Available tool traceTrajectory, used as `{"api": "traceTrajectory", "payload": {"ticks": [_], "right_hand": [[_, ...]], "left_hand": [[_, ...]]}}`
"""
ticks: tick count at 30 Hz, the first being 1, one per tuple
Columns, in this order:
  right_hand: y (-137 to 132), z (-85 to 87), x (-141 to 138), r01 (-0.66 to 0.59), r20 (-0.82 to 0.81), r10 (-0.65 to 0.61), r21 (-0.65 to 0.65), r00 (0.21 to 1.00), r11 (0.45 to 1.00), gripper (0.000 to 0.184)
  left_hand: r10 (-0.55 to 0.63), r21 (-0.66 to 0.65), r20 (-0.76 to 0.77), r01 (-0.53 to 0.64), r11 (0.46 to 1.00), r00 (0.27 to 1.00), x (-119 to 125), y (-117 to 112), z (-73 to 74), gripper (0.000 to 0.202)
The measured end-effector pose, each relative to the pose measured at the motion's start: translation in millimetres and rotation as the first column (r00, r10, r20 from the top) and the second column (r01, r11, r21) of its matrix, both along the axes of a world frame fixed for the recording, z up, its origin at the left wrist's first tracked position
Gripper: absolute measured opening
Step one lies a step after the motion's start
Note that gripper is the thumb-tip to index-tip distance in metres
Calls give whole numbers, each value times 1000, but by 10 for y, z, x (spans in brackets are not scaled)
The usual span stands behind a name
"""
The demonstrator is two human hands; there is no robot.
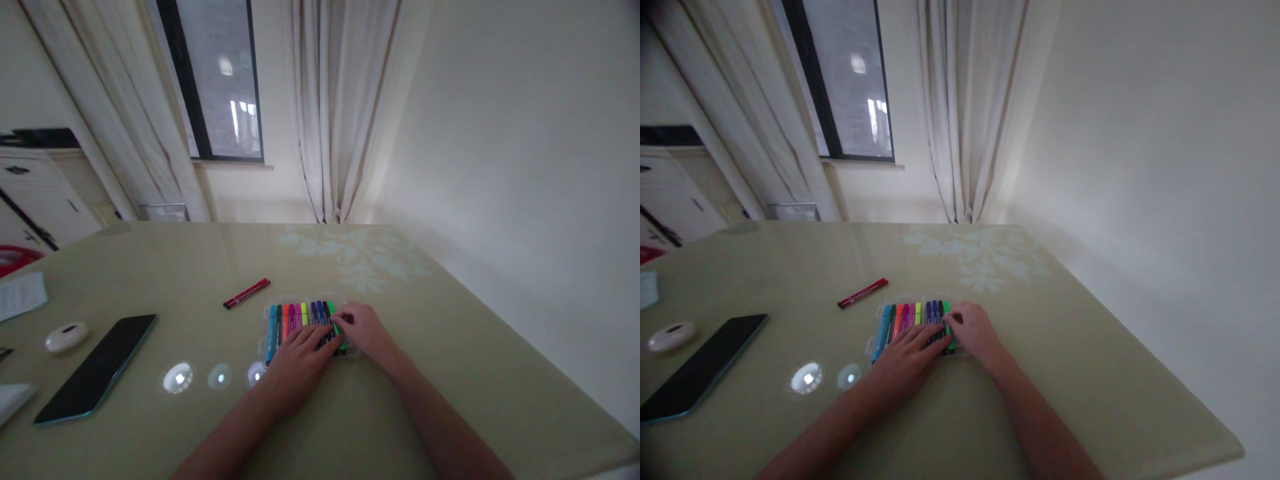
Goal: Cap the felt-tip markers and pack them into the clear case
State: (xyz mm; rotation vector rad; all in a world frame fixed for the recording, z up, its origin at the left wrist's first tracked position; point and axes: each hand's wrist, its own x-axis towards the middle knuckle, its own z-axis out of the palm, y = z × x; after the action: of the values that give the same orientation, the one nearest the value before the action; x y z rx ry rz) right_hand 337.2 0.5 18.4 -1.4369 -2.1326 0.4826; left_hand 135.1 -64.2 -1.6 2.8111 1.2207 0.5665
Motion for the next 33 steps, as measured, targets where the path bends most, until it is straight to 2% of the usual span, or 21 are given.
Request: {"api": "traceTrajectory", "payload": {"ticks": [7,11,13,15,17,20,22,25,28,30,33], "right_hand": [[-11,0,-6,-33,-20,33,0,999,999,13],[-14,2,-2,-30,-32,31,31,999,999,17],[-17,8,4,-30,-59,32,29,998,999,19],[-22,15,8,-25,-85,28,29,996,999,21],[-28,19,6,-16,-92,19,37,996,999,22],[-39,16,-7,-11,-76,15,53,997,999,22],[-43,9,-16,-15,-58,19,60,998,998,22],[-44,-1,-21,-23,-36,26,66,999,998,21],[-46,2,-19,-25,-46,28,65,999,998,21],[-53,15,-23,-23,-68,27,66,997,998,21],[-75,41,-51,-15,-161,20,34,987,999,24]], "left_hand": [[11,-17,-18,-11,1000,1000,25,-19,36,52],[-11,-43,68,14,999,998,2,10,48,49],[39,-71,133,-30,997,990,-73,80,74,44],[184,-84,175,-172,982,967,-218,184,106,37],[388,-60,174,-384,921,905,-425,295,128,33],[639,23,107,-644,764,762,-754,417,122,38],[733,39,19,-733,679,680,-914,458,98,42],[783,17,-51,-783,621,620,-1027,492,51,39],[781,-46,-29,-781,623,624,-1057,532,19,32],[765,-95,37,-760,643,643,-1051,556,21,31],[679,-182,269,-657,732,683,-939,546,67,28]]}}
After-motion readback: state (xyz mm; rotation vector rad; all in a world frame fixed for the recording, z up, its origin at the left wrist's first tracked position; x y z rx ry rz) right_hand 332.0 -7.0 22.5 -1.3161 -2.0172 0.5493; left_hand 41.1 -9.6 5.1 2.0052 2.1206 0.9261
